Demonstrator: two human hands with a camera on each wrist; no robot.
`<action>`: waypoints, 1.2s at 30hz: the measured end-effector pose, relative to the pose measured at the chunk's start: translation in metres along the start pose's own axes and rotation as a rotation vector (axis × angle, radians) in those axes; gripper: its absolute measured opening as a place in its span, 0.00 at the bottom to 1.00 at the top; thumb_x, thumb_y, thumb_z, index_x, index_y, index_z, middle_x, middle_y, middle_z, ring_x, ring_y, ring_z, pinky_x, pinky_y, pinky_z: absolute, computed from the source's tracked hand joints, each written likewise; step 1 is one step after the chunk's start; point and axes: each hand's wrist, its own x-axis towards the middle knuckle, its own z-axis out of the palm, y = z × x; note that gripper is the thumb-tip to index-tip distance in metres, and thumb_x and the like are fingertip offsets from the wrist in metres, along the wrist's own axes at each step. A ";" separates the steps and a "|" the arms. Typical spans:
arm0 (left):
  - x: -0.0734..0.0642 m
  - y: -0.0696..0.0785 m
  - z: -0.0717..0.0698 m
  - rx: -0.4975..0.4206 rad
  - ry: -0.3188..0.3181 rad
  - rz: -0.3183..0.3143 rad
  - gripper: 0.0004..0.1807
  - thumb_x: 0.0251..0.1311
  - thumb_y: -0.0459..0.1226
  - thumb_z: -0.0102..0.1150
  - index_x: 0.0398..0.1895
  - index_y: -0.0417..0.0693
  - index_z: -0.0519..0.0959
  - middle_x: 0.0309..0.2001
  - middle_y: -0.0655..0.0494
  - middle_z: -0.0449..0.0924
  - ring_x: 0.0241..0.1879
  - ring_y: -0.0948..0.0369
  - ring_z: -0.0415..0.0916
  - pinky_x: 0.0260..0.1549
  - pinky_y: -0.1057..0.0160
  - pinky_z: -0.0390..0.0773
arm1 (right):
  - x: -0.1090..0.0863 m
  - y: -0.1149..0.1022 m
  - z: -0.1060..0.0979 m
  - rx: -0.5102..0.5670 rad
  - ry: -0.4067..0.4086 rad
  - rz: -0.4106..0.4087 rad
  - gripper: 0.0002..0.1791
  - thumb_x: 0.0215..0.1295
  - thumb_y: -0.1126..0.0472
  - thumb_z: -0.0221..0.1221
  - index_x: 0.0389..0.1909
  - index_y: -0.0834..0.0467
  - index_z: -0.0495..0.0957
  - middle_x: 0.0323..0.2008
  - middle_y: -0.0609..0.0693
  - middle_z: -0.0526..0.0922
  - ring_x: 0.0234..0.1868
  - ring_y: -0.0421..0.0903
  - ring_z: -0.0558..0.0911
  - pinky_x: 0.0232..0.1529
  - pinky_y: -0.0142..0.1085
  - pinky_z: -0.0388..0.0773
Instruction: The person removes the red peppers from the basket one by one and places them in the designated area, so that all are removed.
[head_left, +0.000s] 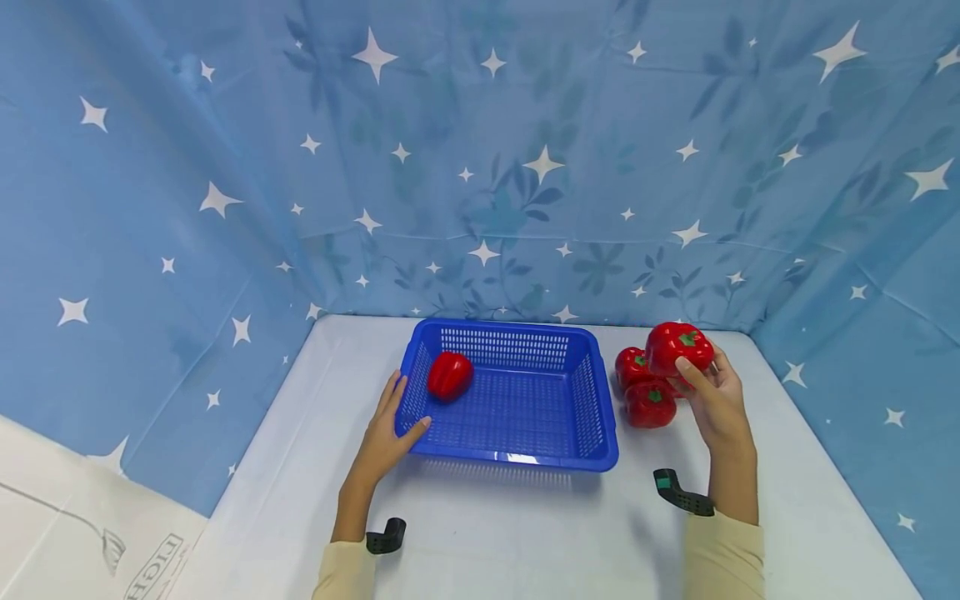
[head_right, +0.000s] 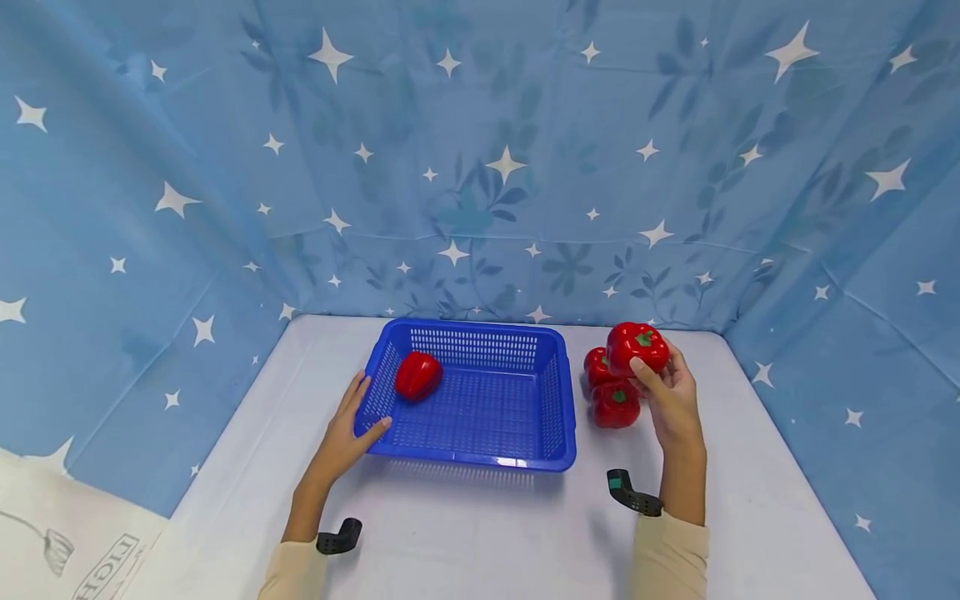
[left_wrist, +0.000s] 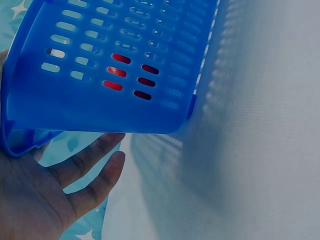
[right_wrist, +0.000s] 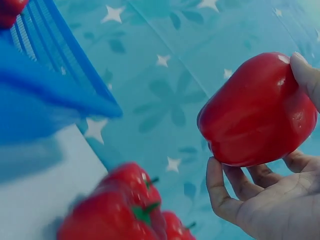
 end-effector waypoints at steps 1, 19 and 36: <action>0.000 0.000 0.000 -0.001 -0.001 0.001 0.49 0.60 0.55 0.59 0.78 0.51 0.48 0.80 0.55 0.39 0.77 0.44 0.44 0.66 0.35 0.58 | -0.001 0.000 -0.004 0.009 0.017 0.004 0.37 0.69 0.65 0.56 0.74 0.50 0.52 0.63 0.41 0.63 0.63 0.37 0.64 0.49 0.26 0.81; -0.001 0.003 -0.001 -0.008 -0.001 -0.002 0.49 0.60 0.54 0.59 0.79 0.50 0.48 0.80 0.53 0.39 0.77 0.43 0.44 0.66 0.35 0.57 | -0.004 0.026 -0.053 0.039 0.269 0.175 0.38 0.66 0.61 0.60 0.72 0.42 0.53 0.68 0.39 0.59 0.58 0.34 0.65 0.38 0.25 0.83; 0.000 0.003 -0.001 -0.011 -0.002 -0.013 0.48 0.60 0.54 0.59 0.78 0.50 0.48 0.80 0.55 0.39 0.77 0.44 0.44 0.66 0.36 0.57 | -0.009 0.062 -0.087 0.024 0.258 0.303 0.41 0.68 0.58 0.59 0.75 0.38 0.47 0.73 0.38 0.51 0.65 0.38 0.61 0.51 0.31 0.78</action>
